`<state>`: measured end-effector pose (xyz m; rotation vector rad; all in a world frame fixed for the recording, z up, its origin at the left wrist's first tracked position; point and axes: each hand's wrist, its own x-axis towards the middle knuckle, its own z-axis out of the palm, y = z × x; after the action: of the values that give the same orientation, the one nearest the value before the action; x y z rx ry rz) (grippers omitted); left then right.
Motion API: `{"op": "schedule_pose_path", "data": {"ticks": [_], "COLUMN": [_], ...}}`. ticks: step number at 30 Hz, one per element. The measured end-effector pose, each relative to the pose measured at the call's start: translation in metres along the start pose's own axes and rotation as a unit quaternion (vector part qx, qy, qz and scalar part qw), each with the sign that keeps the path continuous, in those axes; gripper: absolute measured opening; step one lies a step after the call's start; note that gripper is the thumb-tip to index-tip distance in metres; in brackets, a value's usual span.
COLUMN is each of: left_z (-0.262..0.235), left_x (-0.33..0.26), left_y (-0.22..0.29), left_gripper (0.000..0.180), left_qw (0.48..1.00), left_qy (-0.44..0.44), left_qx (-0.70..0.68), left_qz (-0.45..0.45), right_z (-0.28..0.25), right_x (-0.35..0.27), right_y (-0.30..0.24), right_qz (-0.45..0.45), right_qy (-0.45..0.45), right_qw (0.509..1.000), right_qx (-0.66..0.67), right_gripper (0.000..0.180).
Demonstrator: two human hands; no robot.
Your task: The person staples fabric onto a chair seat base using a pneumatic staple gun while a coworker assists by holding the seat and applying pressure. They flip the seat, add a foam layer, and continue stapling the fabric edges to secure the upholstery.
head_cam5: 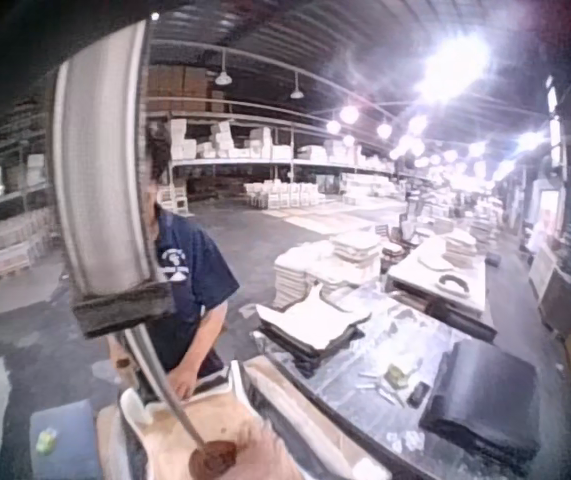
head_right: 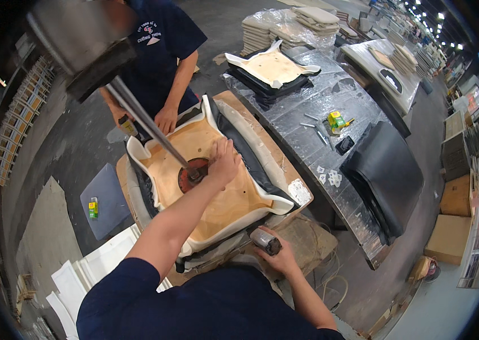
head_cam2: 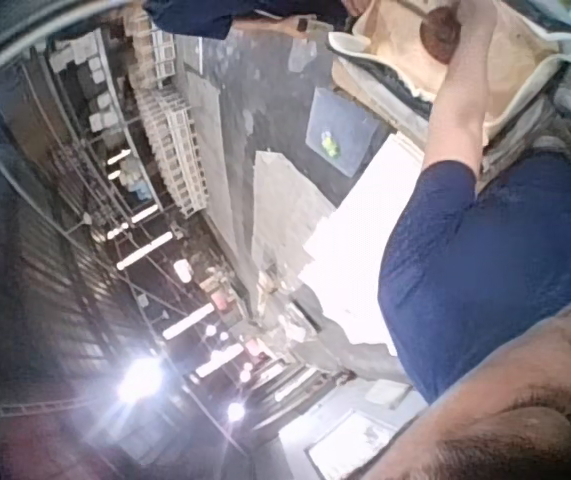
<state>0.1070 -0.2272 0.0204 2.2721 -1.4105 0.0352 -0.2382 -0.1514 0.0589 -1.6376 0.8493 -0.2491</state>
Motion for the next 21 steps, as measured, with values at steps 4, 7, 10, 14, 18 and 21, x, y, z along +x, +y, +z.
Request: {"op": "schedule_pose_path", "data": {"ticks": [4, 7, 10, 14, 18, 21], "left_z": [0.028, 0.037, 0.035, 0.014, -0.021, -0.06], "left_x": [0.024, 0.015, 0.008, 0.007, -0.018, -0.086], "left_y": [0.007, 0.0, -0.001, -0.012, -0.004, 0.024], "left_gripper": [0.066, 0.057, 0.055, 0.045, 0.03, 0.025], "left_qw": [0.997, 0.999, 0.998, 0.996, 0.976, 0.928], "left_qy": [-0.08, -0.034, -0.033, 0.01, -0.108, -0.266], "left_qx": [0.002, 0.017, -0.005, -0.042, -0.178, -0.26], "left_qz": [-0.016, 0.02, 0.049, 0.081, 0.057, 0.002], "right_z": [-0.006, -0.006, -0.007, -0.006, -0.003, 0.0], "right_x": [-0.011, -0.01, -0.012, -0.007, -0.008, -0.019], "right_y": [0.002, 0.002, 0.003, -0.002, -0.005, 0.002], "right_qz": [0.012, 0.022, 0.055, 0.052, 0.074, 0.069], "right_qy": [0.013, 0.015, 0.0, -0.029, -0.034, 0.006], "right_qw": [1.0, 0.999, 0.997, 0.997, 0.996, 0.996], "right_qx": [0.018, 0.023, 0.062, 0.057, 0.029, 0.05], "right_gripper": [0.073, 0.073, 0.072, 0.07, 0.069, 0.07]}}
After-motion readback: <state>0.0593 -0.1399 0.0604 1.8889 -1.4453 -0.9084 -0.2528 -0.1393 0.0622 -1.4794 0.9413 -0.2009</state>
